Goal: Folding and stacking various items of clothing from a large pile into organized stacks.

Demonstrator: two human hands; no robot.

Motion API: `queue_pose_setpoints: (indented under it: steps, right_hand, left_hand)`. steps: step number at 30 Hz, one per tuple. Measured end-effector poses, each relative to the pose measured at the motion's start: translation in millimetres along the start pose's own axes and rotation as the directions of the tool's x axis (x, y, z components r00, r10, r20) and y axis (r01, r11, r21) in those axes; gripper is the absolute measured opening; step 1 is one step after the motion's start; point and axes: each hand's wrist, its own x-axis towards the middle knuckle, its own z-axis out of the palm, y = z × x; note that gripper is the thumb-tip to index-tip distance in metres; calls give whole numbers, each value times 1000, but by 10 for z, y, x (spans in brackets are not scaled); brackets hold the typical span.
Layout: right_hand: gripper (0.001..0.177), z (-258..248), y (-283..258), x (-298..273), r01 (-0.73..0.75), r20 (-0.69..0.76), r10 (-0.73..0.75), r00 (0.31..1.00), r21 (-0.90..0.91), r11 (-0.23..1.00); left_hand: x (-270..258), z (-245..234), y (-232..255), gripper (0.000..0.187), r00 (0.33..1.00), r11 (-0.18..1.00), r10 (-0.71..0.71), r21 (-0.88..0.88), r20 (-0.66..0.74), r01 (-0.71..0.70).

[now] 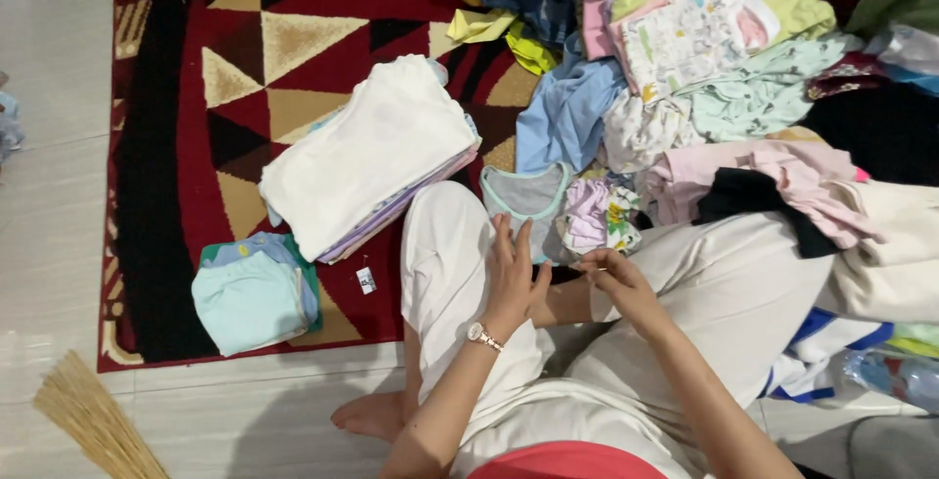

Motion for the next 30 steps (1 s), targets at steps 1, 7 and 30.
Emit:
queue_pose_setpoints:
  steps: [1,7,30]
  right_hand:
    - [25,-181,-42,-66,16,-79,-17,997,-11,1000]
    - [17,-1153,-616,-58,225,-375,-268,888,-154,962]
    - [46,-2728,-619,1988,-270,-705,-389,592,-629,729]
  left_hand:
    - [-9,61,1,65,994,996,37,79,106,-46]
    - [-162,567,-458,58,837,895,-32,389,546,-219]
    - [-187,730,-639,35,862,826,89,447,498,-344]
